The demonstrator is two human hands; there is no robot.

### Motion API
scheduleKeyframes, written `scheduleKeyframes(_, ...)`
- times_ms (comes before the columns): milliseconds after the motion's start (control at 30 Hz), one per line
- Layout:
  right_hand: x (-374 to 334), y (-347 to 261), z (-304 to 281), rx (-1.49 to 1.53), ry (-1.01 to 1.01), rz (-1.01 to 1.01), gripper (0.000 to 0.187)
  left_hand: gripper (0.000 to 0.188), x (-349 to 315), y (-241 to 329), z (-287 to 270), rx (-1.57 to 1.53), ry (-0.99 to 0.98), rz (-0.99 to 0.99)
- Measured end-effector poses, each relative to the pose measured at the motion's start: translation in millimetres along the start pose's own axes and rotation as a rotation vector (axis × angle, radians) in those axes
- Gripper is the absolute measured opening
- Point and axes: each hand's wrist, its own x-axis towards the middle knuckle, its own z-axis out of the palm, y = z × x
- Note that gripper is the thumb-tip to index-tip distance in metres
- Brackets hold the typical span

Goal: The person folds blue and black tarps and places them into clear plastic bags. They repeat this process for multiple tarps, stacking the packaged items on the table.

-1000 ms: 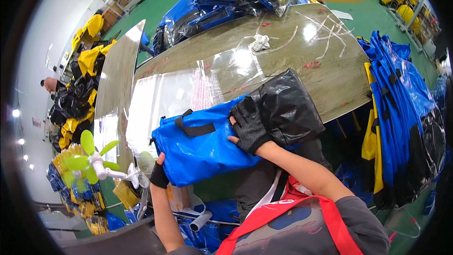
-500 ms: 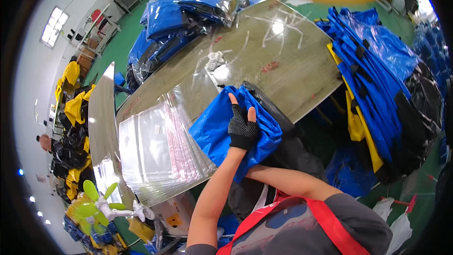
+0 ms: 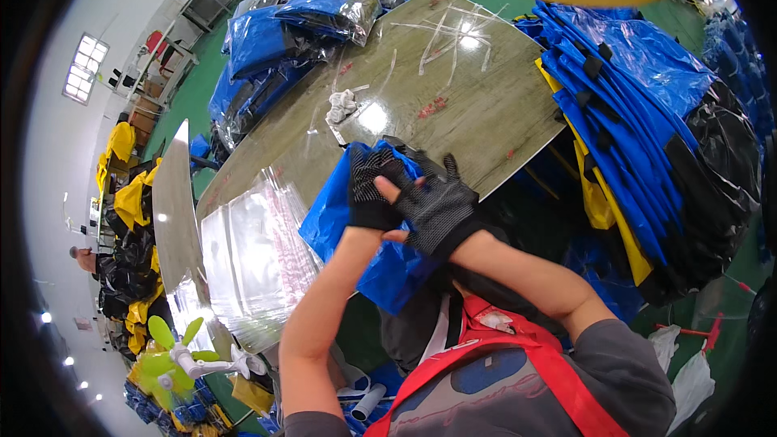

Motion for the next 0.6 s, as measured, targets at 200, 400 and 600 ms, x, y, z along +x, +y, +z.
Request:
scheduleKeyframes(200,-35.6,40.7,59.0,-0.031,0.041,-0.022,0.078,0.051,29.2,-58.5,32.1,-0.288,0.180,0.408)
scheduleKeyframes(400,-50.1,74.3,49.0,0.291,0.098,-0.324,0.073,0.046,46.9,-62.4,86.9,-0.373,-0.022,0.288)
scheduleKeyframes(600,-96.7,89.1,29.5,0.114,0.228,-0.549,0.034,0.057,15.9,-29.1,81.5,-0.779,-0.286,0.198)
